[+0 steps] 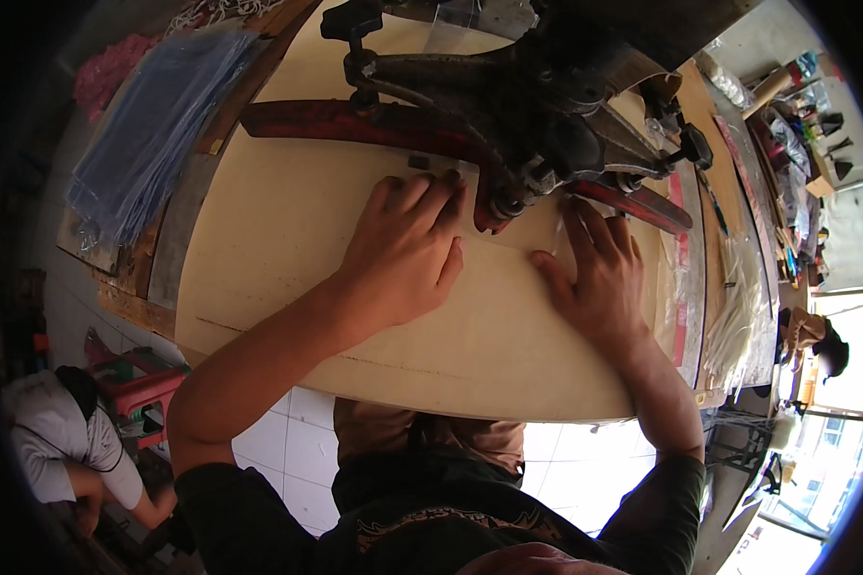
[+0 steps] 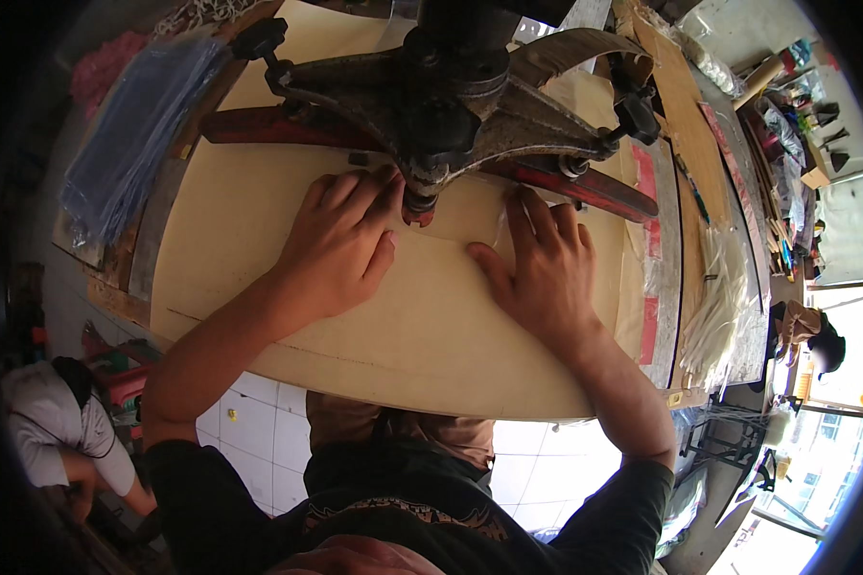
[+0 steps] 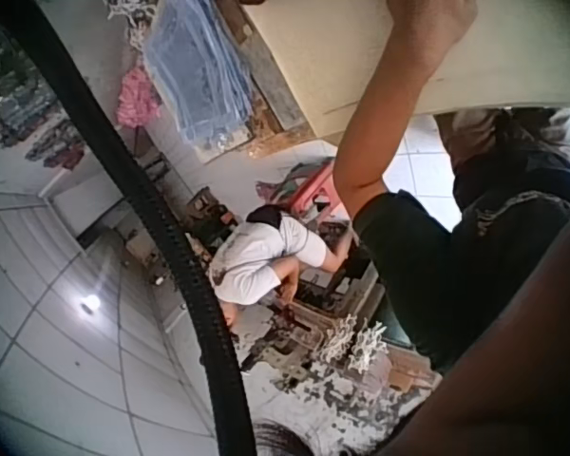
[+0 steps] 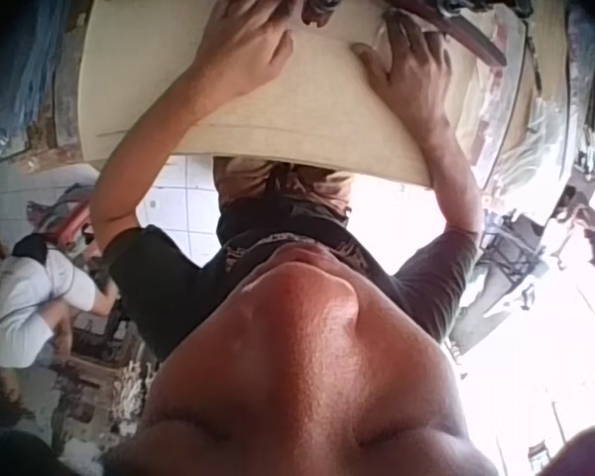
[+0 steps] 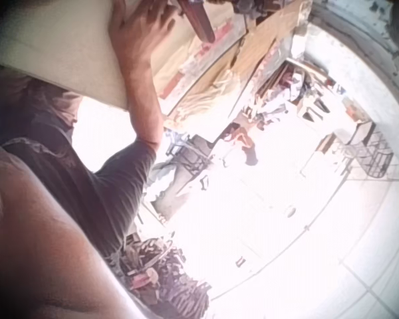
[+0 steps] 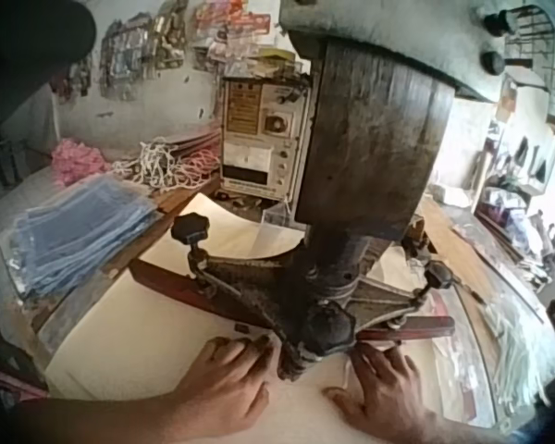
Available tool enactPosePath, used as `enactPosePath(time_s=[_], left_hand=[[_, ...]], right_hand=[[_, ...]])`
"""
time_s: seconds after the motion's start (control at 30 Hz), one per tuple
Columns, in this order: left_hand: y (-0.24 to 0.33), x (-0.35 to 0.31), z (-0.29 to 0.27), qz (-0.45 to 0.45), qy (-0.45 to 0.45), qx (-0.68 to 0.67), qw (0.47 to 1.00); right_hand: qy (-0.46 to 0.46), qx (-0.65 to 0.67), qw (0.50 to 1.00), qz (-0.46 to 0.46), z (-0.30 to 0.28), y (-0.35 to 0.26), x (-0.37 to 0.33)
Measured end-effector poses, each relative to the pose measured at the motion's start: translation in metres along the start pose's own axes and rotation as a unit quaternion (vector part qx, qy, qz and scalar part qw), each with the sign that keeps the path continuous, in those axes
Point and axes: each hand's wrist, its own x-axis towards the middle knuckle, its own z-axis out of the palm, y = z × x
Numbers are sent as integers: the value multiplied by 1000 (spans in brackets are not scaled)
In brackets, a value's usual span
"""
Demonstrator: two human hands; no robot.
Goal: The person aligns plastic sheets on a workspace and operates a manual heat-sealing machine by pulling the lever down to seal the plastic, then removes the sealed items.
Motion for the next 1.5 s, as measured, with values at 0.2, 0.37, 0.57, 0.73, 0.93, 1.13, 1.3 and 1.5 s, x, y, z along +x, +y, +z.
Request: enactPosePath(time_s=[0.2, 0.37, 0.57, 0.73, 0.93, 1.13, 1.3, 1.5], left_hand=[[-2, 0, 1, 16, 20, 14, 1000], [-3, 1, 0, 21, 28, 11, 999], [-4, 0, 3, 23, 34, 26, 999], [-4, 0, 2, 21, 24, 21, 999], [-4, 0, 2, 20, 22, 19, 999], [-4, 1, 1, 15, 23, 22, 999], [-3, 1, 1, 12, 13, 24, 1000], [-2, 1, 0, 6, 4, 49, 999]], right_hand=[[-10, -4, 1000, 1, -1, -1, 1], [-10, -9, 1000, 3, -1, -1, 0], [-7, -13, 1000, -4, -1, -1, 1], [-9, -1, 1000, 7, -2, -1, 0], [-6, -3, 1000, 3, -1, 0, 0], [-12, -9, 1000, 1, -3, -1, 1], [-14, -12, 1000, -6, -2, 0, 1], [-13, -27, 999, -13, -4, -2, 1]])
